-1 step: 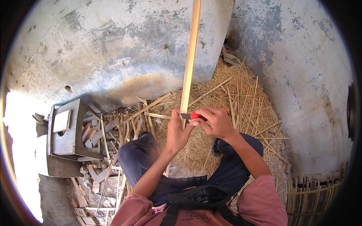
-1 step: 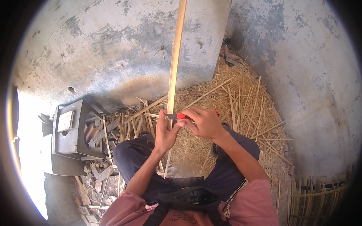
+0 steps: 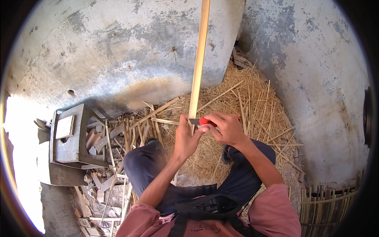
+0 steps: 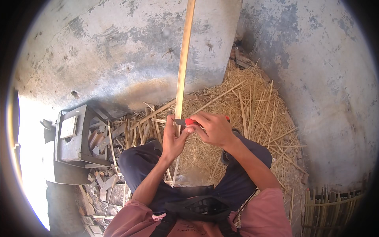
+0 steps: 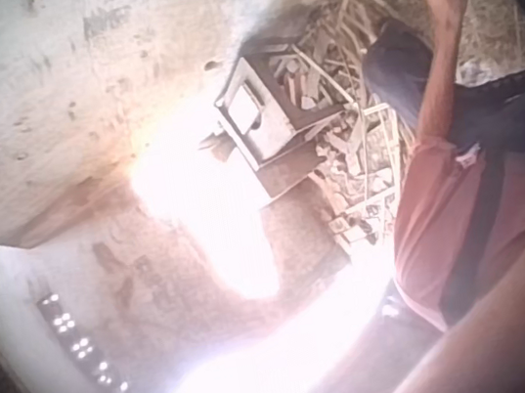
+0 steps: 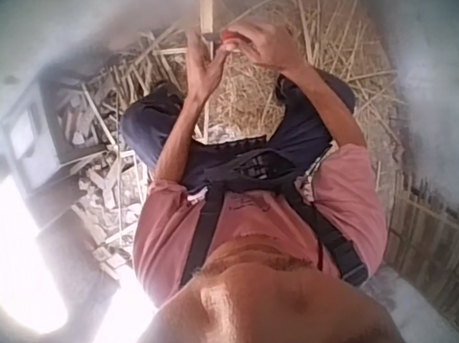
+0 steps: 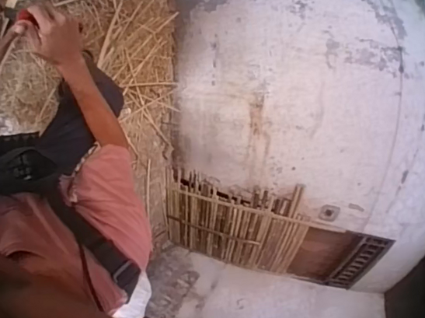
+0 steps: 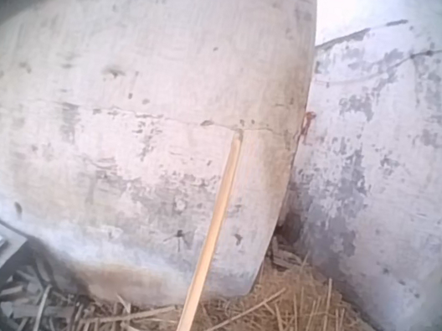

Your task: The person carves a bamboo strip using a utility knife while sitting on a straw-covered floor. They shave thin slivers from the edges and surface of the wood piece.

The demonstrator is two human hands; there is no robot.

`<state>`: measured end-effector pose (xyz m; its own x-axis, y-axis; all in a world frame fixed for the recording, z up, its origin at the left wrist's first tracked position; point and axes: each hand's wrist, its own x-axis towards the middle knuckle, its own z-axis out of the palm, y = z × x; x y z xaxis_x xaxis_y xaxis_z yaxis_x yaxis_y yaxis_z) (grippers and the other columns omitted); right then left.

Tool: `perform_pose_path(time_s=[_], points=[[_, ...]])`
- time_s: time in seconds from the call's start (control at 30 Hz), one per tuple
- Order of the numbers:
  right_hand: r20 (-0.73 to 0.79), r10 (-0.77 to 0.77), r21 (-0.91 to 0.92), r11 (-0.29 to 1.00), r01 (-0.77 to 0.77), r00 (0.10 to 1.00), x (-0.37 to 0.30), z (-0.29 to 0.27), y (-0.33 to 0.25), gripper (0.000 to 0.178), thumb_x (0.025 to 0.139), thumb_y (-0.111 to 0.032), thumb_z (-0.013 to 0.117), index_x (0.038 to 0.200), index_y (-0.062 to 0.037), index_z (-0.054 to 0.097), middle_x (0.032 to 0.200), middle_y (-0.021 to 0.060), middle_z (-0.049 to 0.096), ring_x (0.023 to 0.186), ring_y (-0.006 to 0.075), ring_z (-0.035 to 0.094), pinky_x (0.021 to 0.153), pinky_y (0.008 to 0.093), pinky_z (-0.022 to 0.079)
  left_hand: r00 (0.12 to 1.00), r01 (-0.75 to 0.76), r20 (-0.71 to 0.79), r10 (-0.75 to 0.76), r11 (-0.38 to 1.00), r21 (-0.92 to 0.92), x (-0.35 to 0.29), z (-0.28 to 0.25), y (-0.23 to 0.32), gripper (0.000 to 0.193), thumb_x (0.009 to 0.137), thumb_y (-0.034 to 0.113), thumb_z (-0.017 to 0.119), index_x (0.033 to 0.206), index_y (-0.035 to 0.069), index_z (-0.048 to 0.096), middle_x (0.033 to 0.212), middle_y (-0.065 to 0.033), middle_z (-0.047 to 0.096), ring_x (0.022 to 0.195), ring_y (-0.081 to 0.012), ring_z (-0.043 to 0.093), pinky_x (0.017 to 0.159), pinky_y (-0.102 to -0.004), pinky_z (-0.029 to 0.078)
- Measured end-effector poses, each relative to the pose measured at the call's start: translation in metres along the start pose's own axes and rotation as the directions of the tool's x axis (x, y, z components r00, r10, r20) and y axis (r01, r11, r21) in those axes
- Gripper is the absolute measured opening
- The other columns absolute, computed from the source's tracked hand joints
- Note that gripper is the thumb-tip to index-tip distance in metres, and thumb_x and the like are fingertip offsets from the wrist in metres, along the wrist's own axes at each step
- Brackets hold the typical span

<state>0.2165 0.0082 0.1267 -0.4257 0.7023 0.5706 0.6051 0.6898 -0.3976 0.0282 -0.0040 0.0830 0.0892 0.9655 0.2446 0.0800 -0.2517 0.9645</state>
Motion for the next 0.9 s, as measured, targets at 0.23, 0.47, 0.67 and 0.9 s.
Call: perform_pose_path(time_s=[0.23,0.47,0.67,0.9], points=[[-0.081,0.029,-0.017,0.999,-0.031,0.996,0.000,0.004,-0.002,0.021,0.093,-0.023,0.076,0.109,-0.0094,0.072,0.091,0.0061,0.073,0.072,0.0271,0.072,0.059,0.0379,0.054,1.000,-0.015,-0.015,0.015,1.000,0.006,-0.001,0.004,0.002,0.045,0.094,0.024,0.084,0.113,0.002,0.049,0.085,-0.0082,0.067,0.077,-0.0130,0.063,0.070,-0.0336,0.053],[-0.060,0.072,-0.019,0.997,-0.073,0.996,0.005,-0.004,0.003,0.022,0.094,-0.026,0.077,0.106,-0.0080,0.074,0.093,0.0073,0.075,0.071,0.0268,0.072,0.059,0.0369,0.054,0.999,0.033,0.021,-0.036,0.995,0.099,-0.004,0.002,0.005,0.043,0.095,0.020,0.082,0.115,0.003,0.047,0.084,-0.0118,0.069,0.077,-0.0197,0.069,0.070,-0.0370,0.054],[-0.105,0.077,0.002,0.997,-0.077,0.992,0.004,-0.007,0.012,0.023,0.095,-0.027,0.077,0.107,-0.0076,0.074,0.094,0.0077,0.076,0.072,0.0268,0.072,0.061,0.0373,0.054,0.999,0.011,0.048,-0.017,0.991,0.134,-0.010,0.005,0.001,0.045,0.095,0.020,0.082,0.114,0.002,0.046,0.083,-0.0135,0.067,0.076,-0.0250,0.069,0.070,-0.0409,0.054],[-0.079,0.083,-0.014,0.996,-0.084,0.993,0.004,-0.010,0.010,0.022,0.095,-0.026,0.076,0.107,-0.0075,0.075,0.094,0.0083,0.076,0.073,0.0271,0.073,0.062,0.0375,0.055,0.995,0.070,0.067,-0.079,0.989,0.130,-0.019,0.002,-0.003,0.048,0.093,0.023,0.083,0.112,0.001,0.045,0.080,-0.0125,0.062,0.072,-0.0252,0.065,0.068,-0.0418,0.052]])
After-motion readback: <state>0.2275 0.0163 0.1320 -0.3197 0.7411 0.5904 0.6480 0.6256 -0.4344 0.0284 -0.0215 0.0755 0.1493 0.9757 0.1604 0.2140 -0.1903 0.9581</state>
